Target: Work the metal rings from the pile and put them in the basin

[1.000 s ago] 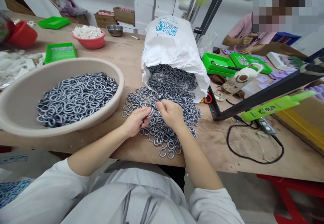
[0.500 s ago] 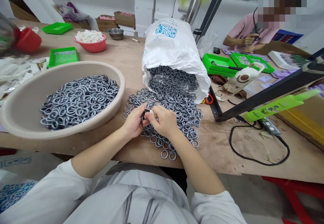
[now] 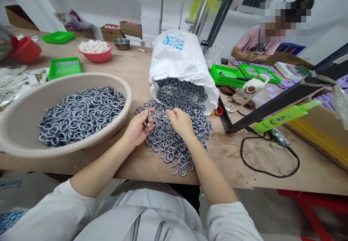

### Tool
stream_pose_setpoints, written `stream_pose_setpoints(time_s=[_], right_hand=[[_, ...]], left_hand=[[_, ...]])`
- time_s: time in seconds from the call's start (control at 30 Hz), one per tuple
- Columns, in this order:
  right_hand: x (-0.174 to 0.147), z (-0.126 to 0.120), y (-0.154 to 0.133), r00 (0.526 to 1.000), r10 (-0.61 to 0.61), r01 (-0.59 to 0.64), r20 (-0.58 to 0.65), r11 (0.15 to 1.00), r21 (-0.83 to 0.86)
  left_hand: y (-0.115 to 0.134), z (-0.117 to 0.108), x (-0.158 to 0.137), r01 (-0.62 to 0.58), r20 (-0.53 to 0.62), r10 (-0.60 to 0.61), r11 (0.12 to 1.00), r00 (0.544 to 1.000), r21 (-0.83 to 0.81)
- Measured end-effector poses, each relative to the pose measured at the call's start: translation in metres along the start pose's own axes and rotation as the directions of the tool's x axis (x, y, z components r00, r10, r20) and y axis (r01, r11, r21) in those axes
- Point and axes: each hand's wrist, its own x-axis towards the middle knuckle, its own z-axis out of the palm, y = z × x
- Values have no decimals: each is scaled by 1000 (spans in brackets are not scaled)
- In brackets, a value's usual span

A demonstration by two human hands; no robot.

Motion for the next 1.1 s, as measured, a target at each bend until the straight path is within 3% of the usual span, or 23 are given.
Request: stream_pose_setpoints(time_s=[0.1,0.17,0.3,0.37,0.47,0.57,0.63,0.73,0.83,0.9,0.97,1.03,1.1], right_hand=[[13,9,-14,978,-57,106,199,964,-245],[21,17,-20,949,-112,209,295,924,-320],[30,25,-20,946,-127,227,298,915,-332],[31,22,-15,960,-137,195,246,952,-234],[25,14,-7,976,-129,101,176,982,161],[11,10,-5,978,-90,-38,190,815,579],[1,12,-9,977,-77,-90,200,699,710],[-12,18,-18,989,-80,-48,125,627,777],[-17,21,-22,989,-143,84,24,701,709],[-18,19,-21,981,-196,140,4,716,684],[-17,16,-18,975,-220,132,27,675,726],[-18,14,-17,975,-218,114,39,647,754],[-19,13,-18,978,-206,128,19,671,730]], left_hand=[[7,-4,5,-37,-86,35,999,996,-13],[9,-5,7,-25,-168,19,999,986,-32],[11,-5,9,45,-268,-64,996,961,-78],[11,-6,11,75,-286,-94,994,954,-79],[6,-6,11,86,-246,-86,996,965,-14],[-2,-5,8,104,-158,-83,986,984,133],[-8,-3,6,145,-93,-127,962,988,232],[-14,-2,2,177,11,-190,935,982,307],[-16,0,0,158,63,-186,939,981,306],[-16,1,-1,150,67,-178,943,982,296],[-15,2,-1,145,56,-168,948,984,285],[-14,3,-1,132,35,-148,952,988,276],[-14,3,-2,120,27,-134,950,991,290]])
